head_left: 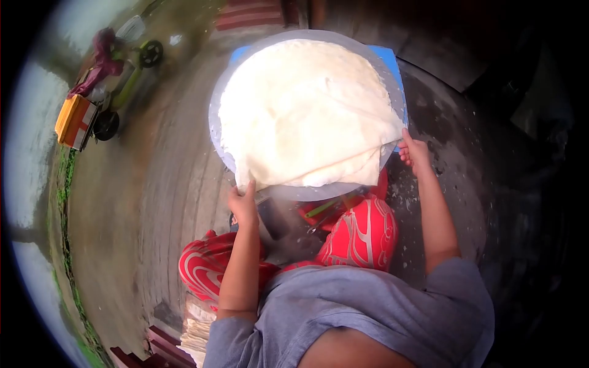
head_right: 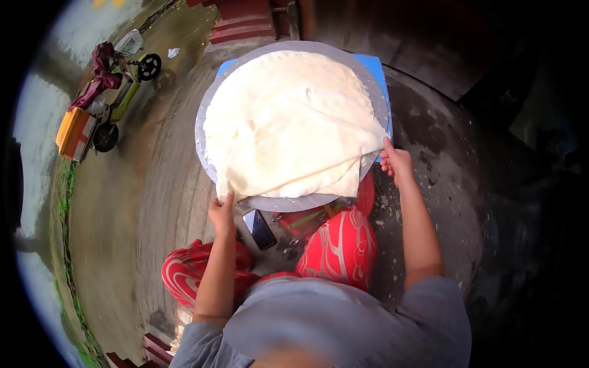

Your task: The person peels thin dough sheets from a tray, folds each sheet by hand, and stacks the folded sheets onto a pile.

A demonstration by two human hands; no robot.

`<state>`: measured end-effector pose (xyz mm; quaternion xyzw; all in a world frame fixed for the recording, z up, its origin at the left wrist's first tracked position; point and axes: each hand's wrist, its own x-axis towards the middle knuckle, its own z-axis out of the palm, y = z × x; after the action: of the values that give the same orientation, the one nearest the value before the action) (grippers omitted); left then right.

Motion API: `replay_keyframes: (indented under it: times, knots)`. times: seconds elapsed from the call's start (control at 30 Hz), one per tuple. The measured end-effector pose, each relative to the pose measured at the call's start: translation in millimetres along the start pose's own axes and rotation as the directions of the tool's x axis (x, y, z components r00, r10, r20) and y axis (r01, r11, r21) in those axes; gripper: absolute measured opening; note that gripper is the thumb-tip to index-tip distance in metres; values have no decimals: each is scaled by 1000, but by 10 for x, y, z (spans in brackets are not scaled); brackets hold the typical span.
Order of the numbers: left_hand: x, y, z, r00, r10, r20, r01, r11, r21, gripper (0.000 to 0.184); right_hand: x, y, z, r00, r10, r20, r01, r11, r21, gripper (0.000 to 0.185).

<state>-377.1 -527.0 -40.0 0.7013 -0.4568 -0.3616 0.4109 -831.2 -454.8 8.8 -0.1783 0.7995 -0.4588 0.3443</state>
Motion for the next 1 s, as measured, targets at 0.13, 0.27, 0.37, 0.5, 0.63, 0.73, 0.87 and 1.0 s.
replay_keyframes:
  times: [0.13,0.27,0.37,0.5,0.63,0.73,0.87,1.0]
  knots:
    - [-93,138,-101,924,-307,229,376,841,-389,34,206,32,6,982,164,97,-183,956,228,30]
    - [-18,5,-286,880,-347,323,469,538,-700,36,238,41,40,993,98,64,-114,929,353,15]
    - [-23,-49,-365,866,-438,239,482,608,-631,25,231,92,23,998,59,15,-59,901,429,12]
    - [-7,-350,-321,844,-496,203,531,719,-450,20,115,121,-6,997,66,33,-74,861,502,11]
    - [-108,-257,-241,862,-469,194,504,836,-217,27,23,98,3,992,117,45,-122,821,558,21]
    - [-410,279,1,925,214,-313,-41,878,478,64,-14,28,29,978,170,118,-207,821,532,24]
    - [-618,684,542,724,617,309,-689,665,288,56,79,124,182,991,16,-132,61,828,557,16]
    - [-975,922,1337,421,631,651,-854,517,51,75,-249,-251,706,841,-509,-186,537,735,414,12]
